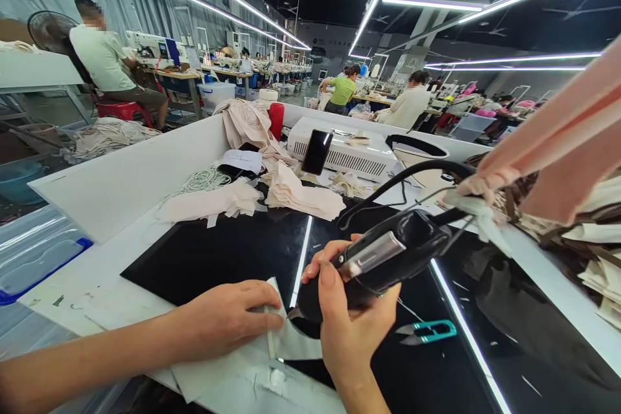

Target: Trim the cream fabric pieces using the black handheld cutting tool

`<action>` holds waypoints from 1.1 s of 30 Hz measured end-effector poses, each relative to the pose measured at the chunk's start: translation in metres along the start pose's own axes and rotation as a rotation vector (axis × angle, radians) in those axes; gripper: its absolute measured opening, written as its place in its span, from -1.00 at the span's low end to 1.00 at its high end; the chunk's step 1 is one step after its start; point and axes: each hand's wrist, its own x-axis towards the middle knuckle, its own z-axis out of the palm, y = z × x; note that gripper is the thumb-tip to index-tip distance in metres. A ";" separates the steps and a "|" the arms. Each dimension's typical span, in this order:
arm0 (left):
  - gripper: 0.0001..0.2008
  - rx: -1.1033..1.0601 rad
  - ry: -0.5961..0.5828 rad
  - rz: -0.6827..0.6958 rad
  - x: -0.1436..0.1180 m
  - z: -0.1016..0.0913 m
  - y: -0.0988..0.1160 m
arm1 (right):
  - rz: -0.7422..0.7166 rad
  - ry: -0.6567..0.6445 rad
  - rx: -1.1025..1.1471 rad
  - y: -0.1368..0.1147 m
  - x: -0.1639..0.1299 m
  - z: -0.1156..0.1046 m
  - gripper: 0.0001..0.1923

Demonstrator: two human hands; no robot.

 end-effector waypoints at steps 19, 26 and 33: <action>-0.84 -0.044 0.069 -0.043 0.018 0.007 0.032 | -0.044 0.003 -0.017 -0.023 -0.004 -0.024 -0.64; -0.87 0.006 0.023 -0.092 0.018 0.016 0.037 | -0.045 0.015 -0.052 -0.024 -0.007 -0.031 -0.63; -0.86 -0.040 0.054 -0.078 0.012 0.013 0.038 | -0.051 0.020 -0.055 -0.023 -0.009 -0.033 -0.63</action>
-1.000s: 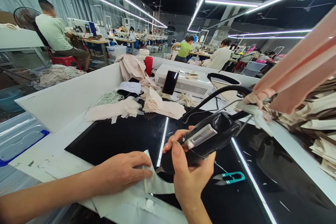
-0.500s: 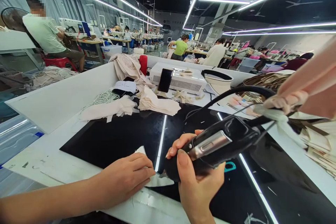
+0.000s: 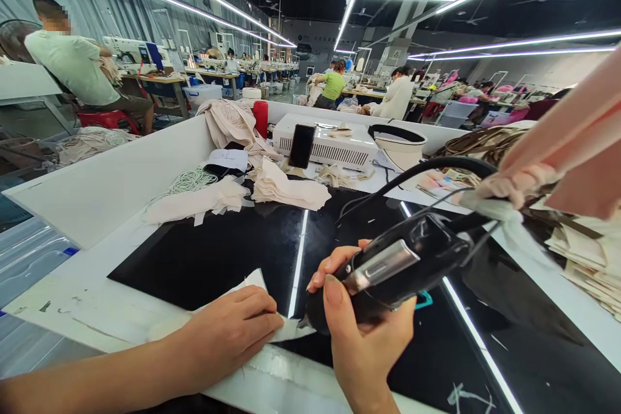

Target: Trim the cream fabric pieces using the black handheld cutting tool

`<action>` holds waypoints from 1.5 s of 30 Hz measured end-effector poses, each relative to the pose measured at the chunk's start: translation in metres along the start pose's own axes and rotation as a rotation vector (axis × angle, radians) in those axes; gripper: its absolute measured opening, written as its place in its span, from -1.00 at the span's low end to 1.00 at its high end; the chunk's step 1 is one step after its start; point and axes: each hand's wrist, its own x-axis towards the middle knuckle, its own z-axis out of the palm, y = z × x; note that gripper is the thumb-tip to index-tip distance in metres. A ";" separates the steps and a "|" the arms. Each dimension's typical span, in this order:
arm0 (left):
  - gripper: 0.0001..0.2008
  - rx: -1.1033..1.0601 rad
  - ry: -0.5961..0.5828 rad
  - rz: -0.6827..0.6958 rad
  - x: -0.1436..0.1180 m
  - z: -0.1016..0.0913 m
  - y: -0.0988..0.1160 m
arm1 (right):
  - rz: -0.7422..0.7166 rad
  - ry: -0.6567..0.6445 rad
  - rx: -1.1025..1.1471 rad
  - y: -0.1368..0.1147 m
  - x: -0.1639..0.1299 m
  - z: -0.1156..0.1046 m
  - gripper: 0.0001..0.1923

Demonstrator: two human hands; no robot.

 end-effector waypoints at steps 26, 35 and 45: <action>-0.76 -0.037 0.109 0.032 -0.008 0.002 0.000 | 0.037 0.005 0.004 0.006 -0.001 0.013 -0.63; -0.70 -0.011 0.095 0.021 -0.010 0.002 0.000 | 0.055 0.004 0.047 0.009 -0.001 0.021 -0.58; -0.69 0.038 0.091 0.001 -0.012 0.004 0.000 | 0.046 0.018 0.014 0.009 0.000 0.024 -0.57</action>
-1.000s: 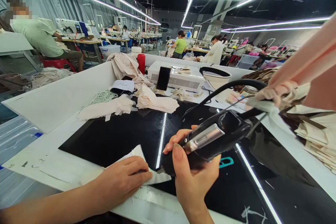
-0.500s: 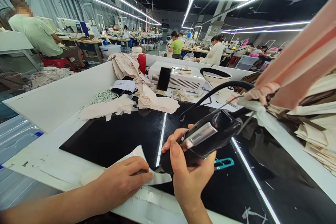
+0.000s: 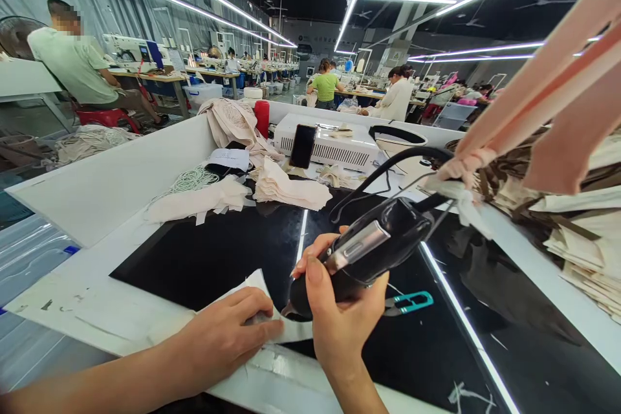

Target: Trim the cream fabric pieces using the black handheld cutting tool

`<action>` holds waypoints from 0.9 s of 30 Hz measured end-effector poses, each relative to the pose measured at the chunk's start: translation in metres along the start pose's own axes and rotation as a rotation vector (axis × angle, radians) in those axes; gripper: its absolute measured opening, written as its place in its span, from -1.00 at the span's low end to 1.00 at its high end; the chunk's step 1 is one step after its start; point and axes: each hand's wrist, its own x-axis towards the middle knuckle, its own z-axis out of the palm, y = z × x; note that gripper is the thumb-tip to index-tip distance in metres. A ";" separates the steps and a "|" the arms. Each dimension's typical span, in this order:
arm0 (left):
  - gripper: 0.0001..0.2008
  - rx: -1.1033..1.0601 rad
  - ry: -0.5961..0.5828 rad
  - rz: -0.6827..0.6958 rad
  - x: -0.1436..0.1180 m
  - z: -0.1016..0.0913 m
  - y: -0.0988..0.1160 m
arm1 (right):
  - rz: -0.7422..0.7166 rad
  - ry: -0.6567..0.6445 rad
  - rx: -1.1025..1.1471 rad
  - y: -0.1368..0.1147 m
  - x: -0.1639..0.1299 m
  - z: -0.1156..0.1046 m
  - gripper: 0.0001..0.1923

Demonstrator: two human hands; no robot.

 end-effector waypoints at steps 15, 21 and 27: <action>-0.72 0.002 0.014 0.012 0.000 -0.001 0.000 | -0.008 -0.024 0.023 0.004 0.004 0.000 -0.61; -0.81 -0.030 -0.018 -0.028 0.005 -0.021 -0.005 | -0.010 -0.007 -0.027 0.001 0.010 -0.010 -0.60; -0.79 -0.022 -0.096 -0.122 0.021 -0.049 -0.028 | -0.035 -0.003 -0.091 0.001 0.014 -0.021 -0.65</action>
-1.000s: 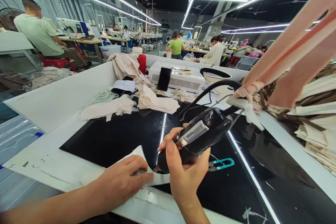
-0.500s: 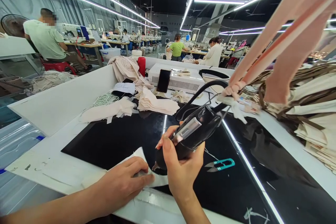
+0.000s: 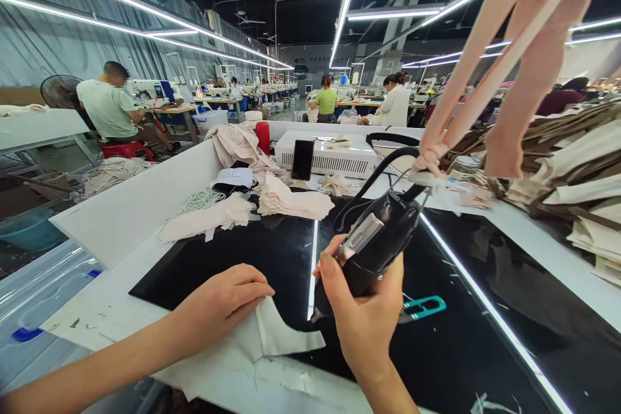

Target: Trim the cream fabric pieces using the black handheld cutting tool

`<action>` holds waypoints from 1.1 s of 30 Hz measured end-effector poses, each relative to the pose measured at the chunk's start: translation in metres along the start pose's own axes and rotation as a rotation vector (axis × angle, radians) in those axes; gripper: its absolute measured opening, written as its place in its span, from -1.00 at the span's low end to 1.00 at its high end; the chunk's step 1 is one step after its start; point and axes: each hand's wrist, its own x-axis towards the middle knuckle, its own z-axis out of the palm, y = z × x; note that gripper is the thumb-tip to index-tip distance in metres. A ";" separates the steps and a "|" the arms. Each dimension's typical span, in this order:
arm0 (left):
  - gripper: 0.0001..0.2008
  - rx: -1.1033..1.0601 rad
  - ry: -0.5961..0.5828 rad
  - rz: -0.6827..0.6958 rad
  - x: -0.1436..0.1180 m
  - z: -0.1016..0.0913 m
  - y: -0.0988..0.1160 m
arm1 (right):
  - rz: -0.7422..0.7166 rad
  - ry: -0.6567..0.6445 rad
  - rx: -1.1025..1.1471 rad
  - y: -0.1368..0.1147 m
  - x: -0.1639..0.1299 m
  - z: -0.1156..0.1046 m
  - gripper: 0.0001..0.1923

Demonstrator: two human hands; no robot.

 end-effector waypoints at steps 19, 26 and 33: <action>-0.87 -0.118 -0.307 -0.223 0.034 -0.007 0.003 | -0.163 0.373 -0.349 -0.004 -0.011 -0.047 -0.55; -0.88 -0.778 -0.058 -0.542 0.065 -0.020 -0.013 | 0.425 -0.570 -0.409 0.037 -0.037 -0.034 -0.59; -0.62 -1.031 0.041 -0.655 0.068 -0.023 -0.025 | 0.592 -0.466 -0.030 0.073 -0.023 -0.004 -0.54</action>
